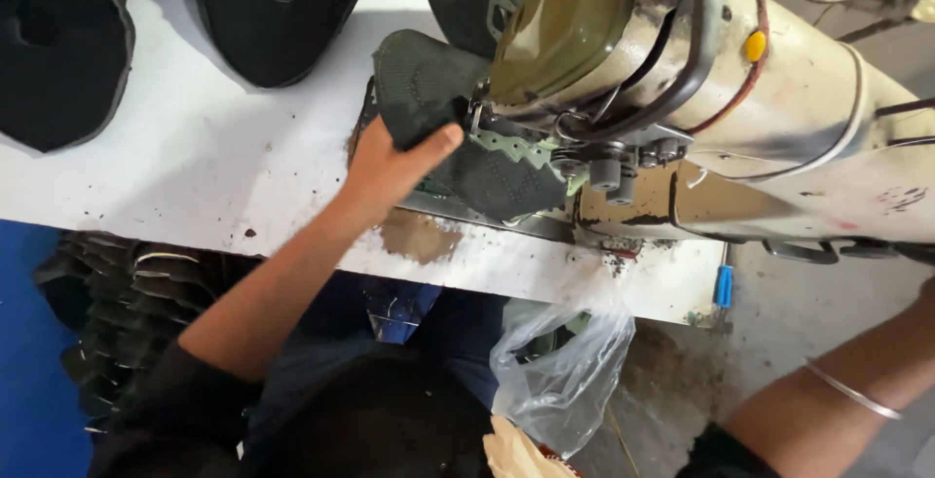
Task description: The person uses a sewing machine to stitch the edges of dark green slipper uppers. They repeatedly pick up a slipper, guide it under the needle to sew the perimeter, and then place the finished item on a stack to the left.
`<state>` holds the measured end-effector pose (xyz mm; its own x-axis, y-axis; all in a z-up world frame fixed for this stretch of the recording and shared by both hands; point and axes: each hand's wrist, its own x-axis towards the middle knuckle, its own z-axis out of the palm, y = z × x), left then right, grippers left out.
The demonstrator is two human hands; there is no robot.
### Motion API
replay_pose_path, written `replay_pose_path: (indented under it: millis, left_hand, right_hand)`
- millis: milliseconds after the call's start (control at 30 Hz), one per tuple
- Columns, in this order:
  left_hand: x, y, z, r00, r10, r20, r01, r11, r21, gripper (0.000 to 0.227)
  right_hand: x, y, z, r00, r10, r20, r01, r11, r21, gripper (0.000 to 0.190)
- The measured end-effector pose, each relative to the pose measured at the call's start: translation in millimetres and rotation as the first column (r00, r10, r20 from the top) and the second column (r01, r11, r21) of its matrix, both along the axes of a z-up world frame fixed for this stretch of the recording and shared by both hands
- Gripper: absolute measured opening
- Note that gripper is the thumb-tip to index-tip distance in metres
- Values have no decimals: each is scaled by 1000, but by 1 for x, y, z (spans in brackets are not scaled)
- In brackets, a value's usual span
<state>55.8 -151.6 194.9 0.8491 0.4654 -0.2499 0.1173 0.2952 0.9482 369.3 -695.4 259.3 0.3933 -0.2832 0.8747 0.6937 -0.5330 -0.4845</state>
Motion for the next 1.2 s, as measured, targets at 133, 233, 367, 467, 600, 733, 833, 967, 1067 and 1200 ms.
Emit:
replay_pose_path:
  millis: [133, 233, 367, 467, 600, 733, 833, 967, 1067, 1200]
  left_hand:
    - [14, 26, -18, 966, -170, 195, 192, 976, -101, 48]
    - [23, 23, -59, 923, -210, 321, 256, 961, -107, 47]
    - [22, 9, -35, 979, -43, 198, 63, 993, -96, 46]
    - [48, 14, -47, 961, -183, -209, 195, 980, 37, 63]
    - [121, 33, -105, 973, 79, 217, -60, 994, -92, 61]
    - [127, 50, -119, 996, 86, 3, -83, 951, 298, 66]
    - [122, 46, -131, 983, 181, 39, -165, 761, 628, 66]
    - [122, 49, -134, 969, 246, -13, -175, 722, 669, 92]
    - [119, 48, -155, 977, 146, -158, 20, 669, 743, 112]
    - [64, 31, -188, 972, 216, -92, -99, 733, 673, 93]
  right_hand:
    - [11, -15, 1, 996, 89, -28, -88, 995, 47, 45]
    - [18, 2, 11, 983, 177, -44, -173, 982, 82, 50]
    - [53, -27, -25, 959, 277, -61, -269, 956, 114, 56]
    - [49, -25, -4, 866, 485, -123, -456, 866, 207, 62]
    - [30, 13, 74, 850, 421, -317, -470, 878, -94, 64]
    - [33, 17, 53, 853, 453, -258, -493, 862, -115, 60]
    - [24, 20, 22, 882, 460, -100, -454, 888, 73, 64]
    - [-5, 30, 54, 922, 262, -286, -206, 955, 212, 64]
    - [-39, 24, 58, 729, 433, -530, -470, 880, 72, 64]
    - [-129, 25, -28, 920, 62, -388, -96, 993, -71, 31]
